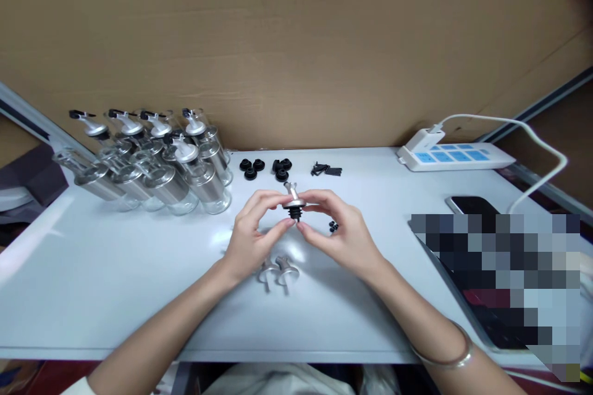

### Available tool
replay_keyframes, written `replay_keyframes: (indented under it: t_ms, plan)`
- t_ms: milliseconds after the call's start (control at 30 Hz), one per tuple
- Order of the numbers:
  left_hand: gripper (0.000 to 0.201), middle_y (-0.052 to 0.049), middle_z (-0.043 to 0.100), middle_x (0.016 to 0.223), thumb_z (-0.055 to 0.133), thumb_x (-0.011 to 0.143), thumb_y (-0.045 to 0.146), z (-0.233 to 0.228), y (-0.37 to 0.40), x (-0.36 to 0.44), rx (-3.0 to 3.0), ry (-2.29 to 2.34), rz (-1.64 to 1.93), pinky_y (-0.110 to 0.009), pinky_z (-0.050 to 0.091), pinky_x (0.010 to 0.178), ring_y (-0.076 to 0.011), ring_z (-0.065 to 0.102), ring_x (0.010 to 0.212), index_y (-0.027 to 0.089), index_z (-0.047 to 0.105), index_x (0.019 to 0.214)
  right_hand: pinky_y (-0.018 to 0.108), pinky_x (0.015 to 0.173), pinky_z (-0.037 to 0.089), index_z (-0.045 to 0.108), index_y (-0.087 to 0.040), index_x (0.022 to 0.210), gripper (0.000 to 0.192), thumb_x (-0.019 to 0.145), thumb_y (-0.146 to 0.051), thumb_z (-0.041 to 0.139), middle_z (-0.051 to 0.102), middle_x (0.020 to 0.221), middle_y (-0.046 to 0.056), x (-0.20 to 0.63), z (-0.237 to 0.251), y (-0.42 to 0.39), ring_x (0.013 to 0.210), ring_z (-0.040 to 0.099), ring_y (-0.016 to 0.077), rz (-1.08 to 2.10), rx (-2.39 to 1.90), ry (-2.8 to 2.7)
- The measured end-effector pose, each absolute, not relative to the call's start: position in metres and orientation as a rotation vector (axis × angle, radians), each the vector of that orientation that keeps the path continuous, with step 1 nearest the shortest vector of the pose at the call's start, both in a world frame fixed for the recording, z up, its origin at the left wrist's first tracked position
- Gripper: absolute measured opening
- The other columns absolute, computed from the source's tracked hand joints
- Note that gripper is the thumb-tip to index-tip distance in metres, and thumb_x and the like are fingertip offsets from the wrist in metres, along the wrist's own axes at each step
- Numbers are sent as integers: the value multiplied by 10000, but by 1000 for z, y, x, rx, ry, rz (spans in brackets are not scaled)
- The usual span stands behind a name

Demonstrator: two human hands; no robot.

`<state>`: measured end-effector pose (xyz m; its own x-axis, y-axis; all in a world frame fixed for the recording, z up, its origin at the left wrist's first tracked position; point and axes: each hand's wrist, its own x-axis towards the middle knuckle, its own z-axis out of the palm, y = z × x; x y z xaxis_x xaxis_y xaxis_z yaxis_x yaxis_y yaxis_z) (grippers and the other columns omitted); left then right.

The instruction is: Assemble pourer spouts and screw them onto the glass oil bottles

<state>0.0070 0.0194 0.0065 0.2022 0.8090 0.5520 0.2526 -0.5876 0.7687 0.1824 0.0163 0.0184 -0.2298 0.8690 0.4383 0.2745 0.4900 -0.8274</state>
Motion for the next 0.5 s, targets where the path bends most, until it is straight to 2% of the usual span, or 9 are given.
replay_keyframes:
  t_ms: [100, 300, 500]
  plan:
    - [256, -42, 574, 998, 616, 853, 175, 9, 21, 5, 2104, 998, 1417, -332, 509, 865, -167, 596, 933, 262, 654, 1091, 394, 833, 565, 579, -245, 1103, 312, 800, -197, 631, 655, 1133, 84, 182, 18, 17, 1059, 623, 227, 627, -930, -1846]
    - [361, -52, 541, 1039, 581, 845, 102, 8, 21, 5, 2226, 968, 1337, -332, 514, 879, -171, 586, 985, 268, 606, 1164, 350, 758, 582, 634, -233, 983, 177, 808, -226, 658, 714, 942, 50, 183, 18, 17, 818, 674, 183, 582, -972, -1816]
    - [338, -43, 565, 1001, 627, 816, 107, 6, 22, 4, 2217, 1002, 1322, -310, 528, 832, -160, 605, 911, 244, 591, 1123, 335, 756, 596, 647, -223, 956, 189, 772, -208, 684, 739, 917, 39, 184, 18, 16, 780, 703, 182, 679, -1010, -1794]
